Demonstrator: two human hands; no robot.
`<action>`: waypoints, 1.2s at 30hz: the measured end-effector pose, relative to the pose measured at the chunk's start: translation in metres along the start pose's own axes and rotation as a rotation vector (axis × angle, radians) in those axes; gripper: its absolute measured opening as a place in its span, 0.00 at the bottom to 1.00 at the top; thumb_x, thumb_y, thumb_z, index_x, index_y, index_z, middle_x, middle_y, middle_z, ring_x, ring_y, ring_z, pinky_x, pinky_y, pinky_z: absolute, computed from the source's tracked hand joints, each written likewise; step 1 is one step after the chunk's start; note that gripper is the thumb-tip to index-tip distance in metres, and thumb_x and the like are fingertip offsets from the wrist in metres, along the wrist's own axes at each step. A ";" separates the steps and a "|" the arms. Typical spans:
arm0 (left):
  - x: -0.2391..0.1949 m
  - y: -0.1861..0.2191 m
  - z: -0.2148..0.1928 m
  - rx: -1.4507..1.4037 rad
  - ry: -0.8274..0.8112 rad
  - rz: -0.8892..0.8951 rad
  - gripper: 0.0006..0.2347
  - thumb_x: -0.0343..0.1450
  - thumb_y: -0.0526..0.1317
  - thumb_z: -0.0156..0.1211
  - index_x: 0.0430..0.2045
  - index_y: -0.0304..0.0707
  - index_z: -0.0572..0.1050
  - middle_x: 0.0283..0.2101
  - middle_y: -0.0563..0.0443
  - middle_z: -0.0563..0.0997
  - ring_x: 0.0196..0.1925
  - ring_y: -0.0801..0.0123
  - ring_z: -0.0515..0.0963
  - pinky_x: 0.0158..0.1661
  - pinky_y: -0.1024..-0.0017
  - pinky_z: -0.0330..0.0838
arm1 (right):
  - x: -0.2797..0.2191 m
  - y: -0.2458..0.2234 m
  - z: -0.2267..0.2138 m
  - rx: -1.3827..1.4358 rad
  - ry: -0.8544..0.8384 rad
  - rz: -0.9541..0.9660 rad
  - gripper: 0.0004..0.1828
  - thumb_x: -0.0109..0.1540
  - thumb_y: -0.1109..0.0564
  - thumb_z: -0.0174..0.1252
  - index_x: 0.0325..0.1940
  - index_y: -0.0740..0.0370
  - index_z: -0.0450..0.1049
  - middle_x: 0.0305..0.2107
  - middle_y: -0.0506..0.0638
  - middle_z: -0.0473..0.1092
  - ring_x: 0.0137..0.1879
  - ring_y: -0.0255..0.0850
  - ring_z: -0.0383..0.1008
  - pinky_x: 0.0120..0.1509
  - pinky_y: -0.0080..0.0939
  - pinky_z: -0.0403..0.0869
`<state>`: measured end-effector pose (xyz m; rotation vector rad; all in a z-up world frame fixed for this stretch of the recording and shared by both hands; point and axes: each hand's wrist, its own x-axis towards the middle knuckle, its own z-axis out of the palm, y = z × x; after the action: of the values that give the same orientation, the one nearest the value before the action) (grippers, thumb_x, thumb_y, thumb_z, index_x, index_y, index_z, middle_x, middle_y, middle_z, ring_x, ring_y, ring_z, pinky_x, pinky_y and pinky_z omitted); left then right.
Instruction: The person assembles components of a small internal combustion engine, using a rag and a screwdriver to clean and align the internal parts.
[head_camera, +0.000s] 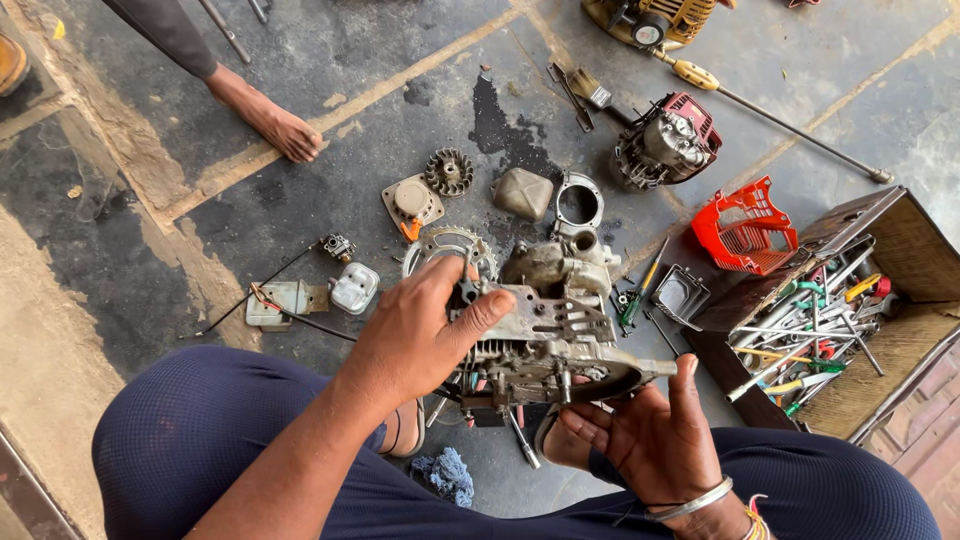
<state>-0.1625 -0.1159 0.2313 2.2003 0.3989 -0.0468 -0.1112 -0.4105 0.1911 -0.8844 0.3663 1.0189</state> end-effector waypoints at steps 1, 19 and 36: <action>0.000 -0.001 0.002 -0.005 -0.013 0.013 0.31 0.70 0.68 0.46 0.38 0.33 0.74 0.35 0.42 0.79 0.39 0.56 0.82 0.40 0.56 0.75 | 0.001 0.001 -0.002 0.031 0.020 0.013 0.56 0.61 0.17 0.32 0.69 0.68 0.60 0.57 0.62 0.69 0.61 0.57 0.71 0.67 0.57 0.67; -0.013 0.002 0.015 0.095 0.416 0.615 0.15 0.72 0.48 0.63 0.39 0.33 0.74 0.35 0.46 0.80 0.37 0.59 0.82 0.41 0.61 0.71 | -0.007 -0.002 0.006 0.017 0.218 0.157 0.34 0.57 0.43 0.48 0.65 0.57 0.67 0.55 0.59 0.73 0.54 0.55 0.76 0.58 0.63 0.74; -0.014 -0.009 0.011 0.087 0.481 0.957 0.19 0.75 0.54 0.59 0.40 0.34 0.75 0.36 0.49 0.78 0.38 0.62 0.81 0.45 0.60 0.75 | -0.007 0.010 -0.017 -0.135 0.424 0.194 0.35 0.64 0.37 0.45 0.72 0.53 0.62 0.64 0.46 0.68 0.62 0.43 0.73 0.61 0.56 0.71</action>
<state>-0.1773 -0.1226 0.2200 2.2593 -0.4389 1.0016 -0.1215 -0.4260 0.1804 -1.2077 0.7589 1.0382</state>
